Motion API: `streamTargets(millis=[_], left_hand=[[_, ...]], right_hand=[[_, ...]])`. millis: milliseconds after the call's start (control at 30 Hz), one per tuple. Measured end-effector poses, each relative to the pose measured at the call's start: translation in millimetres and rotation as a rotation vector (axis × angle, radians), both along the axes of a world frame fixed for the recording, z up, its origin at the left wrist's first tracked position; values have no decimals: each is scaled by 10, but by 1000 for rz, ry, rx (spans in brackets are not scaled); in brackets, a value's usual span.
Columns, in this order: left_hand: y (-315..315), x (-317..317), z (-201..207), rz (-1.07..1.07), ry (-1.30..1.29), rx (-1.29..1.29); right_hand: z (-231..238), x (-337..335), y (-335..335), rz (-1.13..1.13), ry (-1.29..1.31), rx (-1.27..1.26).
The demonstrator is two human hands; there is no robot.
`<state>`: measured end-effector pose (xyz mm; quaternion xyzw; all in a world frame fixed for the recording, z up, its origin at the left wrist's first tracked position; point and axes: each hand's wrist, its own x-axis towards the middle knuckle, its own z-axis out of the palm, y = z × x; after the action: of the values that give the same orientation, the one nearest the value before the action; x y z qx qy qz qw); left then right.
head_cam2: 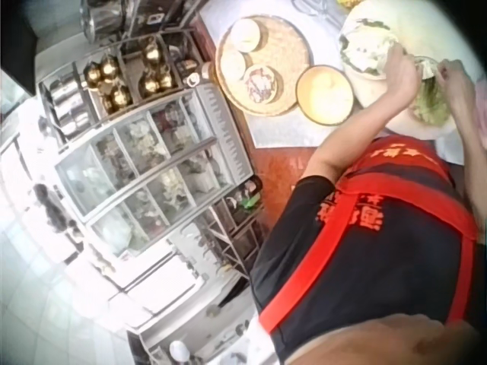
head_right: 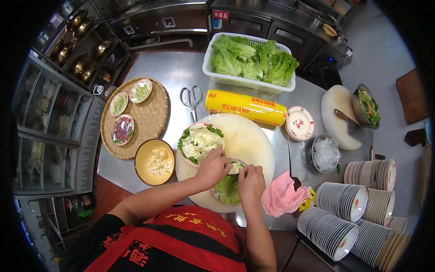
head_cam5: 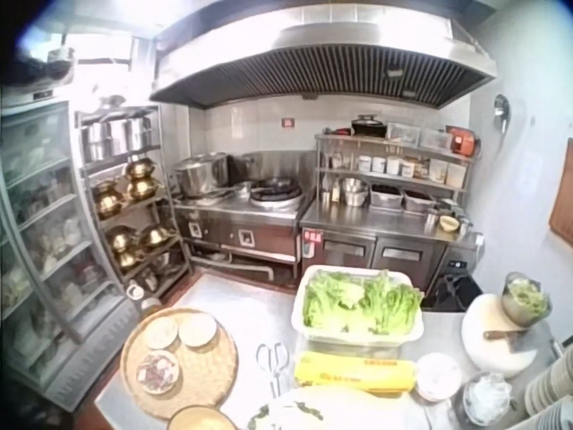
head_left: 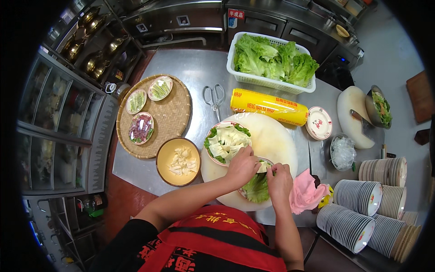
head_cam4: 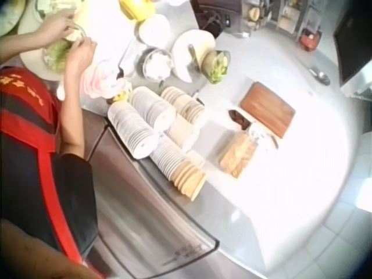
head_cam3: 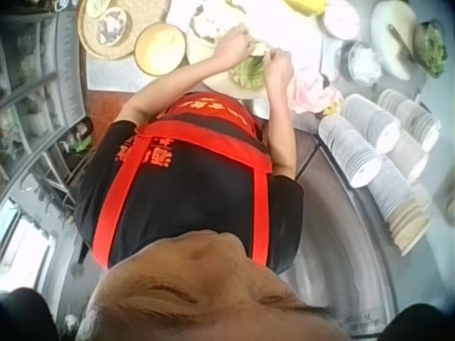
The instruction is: The person assembles salads by placing lettuce leaves into bowls, adding sliced white vegetables, and covering the bowls with plastic wrap. They use scissors to cut the wrap and place the finished bowls on the counter.
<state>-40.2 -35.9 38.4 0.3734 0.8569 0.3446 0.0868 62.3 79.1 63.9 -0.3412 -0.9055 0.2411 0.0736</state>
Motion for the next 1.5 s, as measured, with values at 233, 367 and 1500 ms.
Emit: streamTargets(millis=[233,367,1500], left_hand=[[91,14,3,-30,-33,-177],[89,0,62,-77,6,-181],[-2114,-704,-425,512,-679,123]], right_hand=[[-235,8,89,20,33,-87],[-116,37,165,50,75,-227],[389,270,-804,202,256,-350]])
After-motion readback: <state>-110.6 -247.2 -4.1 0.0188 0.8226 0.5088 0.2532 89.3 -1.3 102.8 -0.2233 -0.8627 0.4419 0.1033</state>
